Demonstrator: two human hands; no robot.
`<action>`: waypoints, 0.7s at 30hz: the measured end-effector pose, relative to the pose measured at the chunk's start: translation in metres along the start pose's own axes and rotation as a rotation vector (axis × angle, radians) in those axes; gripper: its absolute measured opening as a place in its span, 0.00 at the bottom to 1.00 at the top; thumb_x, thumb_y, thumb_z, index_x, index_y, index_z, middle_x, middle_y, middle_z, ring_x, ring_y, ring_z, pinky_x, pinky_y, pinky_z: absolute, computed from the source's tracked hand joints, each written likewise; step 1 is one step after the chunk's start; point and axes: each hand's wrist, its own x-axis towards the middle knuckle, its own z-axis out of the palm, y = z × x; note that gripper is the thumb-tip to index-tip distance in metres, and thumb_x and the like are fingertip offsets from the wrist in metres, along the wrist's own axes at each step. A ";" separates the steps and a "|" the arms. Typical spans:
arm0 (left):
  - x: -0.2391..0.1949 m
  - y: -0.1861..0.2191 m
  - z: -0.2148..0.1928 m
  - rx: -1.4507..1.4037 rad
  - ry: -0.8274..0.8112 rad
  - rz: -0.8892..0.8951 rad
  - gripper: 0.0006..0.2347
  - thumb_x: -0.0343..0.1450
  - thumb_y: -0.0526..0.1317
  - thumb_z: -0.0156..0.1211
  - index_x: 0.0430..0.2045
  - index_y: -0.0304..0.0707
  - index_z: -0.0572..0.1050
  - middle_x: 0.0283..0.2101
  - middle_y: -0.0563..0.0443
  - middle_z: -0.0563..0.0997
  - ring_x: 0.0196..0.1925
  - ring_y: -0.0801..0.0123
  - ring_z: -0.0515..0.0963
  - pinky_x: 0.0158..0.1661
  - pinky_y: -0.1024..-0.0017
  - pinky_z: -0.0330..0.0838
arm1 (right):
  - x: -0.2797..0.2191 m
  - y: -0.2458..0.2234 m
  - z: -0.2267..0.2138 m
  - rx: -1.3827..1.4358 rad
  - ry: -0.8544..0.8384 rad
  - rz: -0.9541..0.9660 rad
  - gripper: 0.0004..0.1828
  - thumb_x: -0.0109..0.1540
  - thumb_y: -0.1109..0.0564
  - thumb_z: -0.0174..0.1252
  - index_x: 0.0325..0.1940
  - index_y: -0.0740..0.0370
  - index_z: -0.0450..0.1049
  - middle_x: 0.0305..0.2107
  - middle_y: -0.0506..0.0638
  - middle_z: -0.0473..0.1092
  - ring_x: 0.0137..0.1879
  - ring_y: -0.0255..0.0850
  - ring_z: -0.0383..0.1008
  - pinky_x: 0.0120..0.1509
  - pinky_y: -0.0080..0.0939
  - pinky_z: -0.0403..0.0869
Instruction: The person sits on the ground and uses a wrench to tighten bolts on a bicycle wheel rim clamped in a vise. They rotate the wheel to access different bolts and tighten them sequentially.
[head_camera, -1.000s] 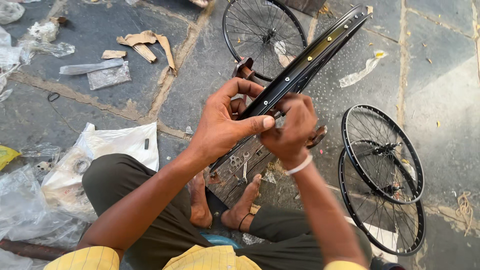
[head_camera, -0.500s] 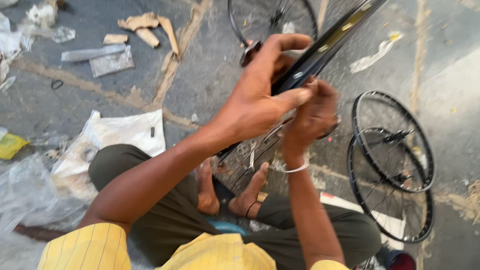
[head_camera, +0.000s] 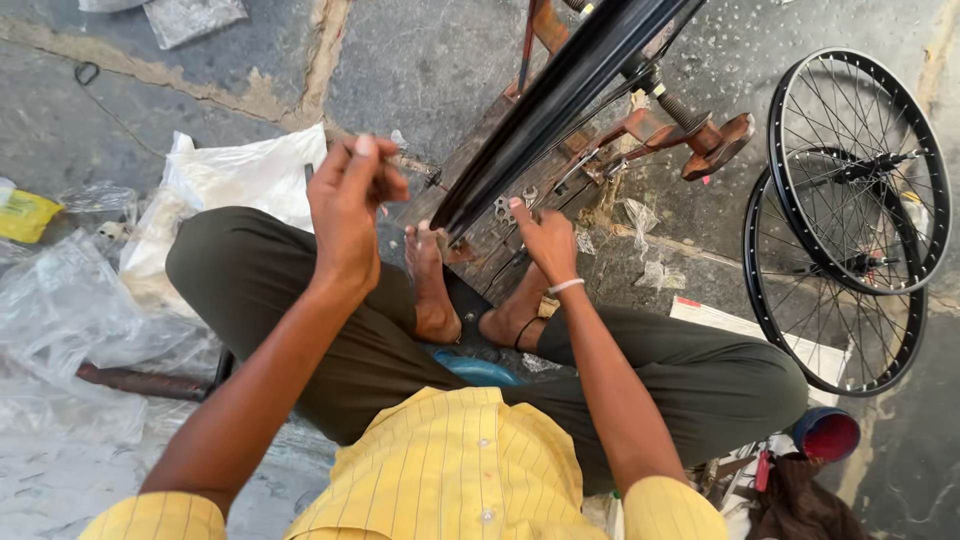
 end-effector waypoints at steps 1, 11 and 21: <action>-0.004 -0.002 0.002 0.021 0.035 -0.033 0.11 0.79 0.45 0.54 0.39 0.35 0.76 0.29 0.55 0.77 0.32 0.76 0.76 0.38 0.75 0.73 | 0.006 -0.001 0.006 -0.038 0.053 -0.053 0.43 0.59 0.25 0.60 0.20 0.72 0.72 0.19 0.68 0.67 0.29 0.61 0.70 0.38 0.59 0.69; -0.031 -0.103 0.002 0.257 0.031 -0.304 0.09 0.71 0.29 0.53 0.45 0.34 0.73 0.35 0.54 0.77 0.31 0.77 0.76 0.33 0.77 0.70 | 0.022 0.000 0.014 0.066 0.036 0.087 0.46 0.51 0.20 0.64 0.07 0.64 0.59 0.08 0.55 0.61 0.16 0.47 0.63 0.25 0.56 0.65; -0.040 -0.082 0.016 0.697 -0.067 -0.046 0.17 0.66 0.32 0.66 0.48 0.32 0.72 0.37 0.48 0.77 0.34 0.70 0.75 0.36 0.71 0.71 | 0.022 0.000 0.018 0.094 0.074 0.112 0.44 0.50 0.20 0.64 0.07 0.58 0.56 0.07 0.50 0.58 0.15 0.43 0.60 0.23 0.53 0.65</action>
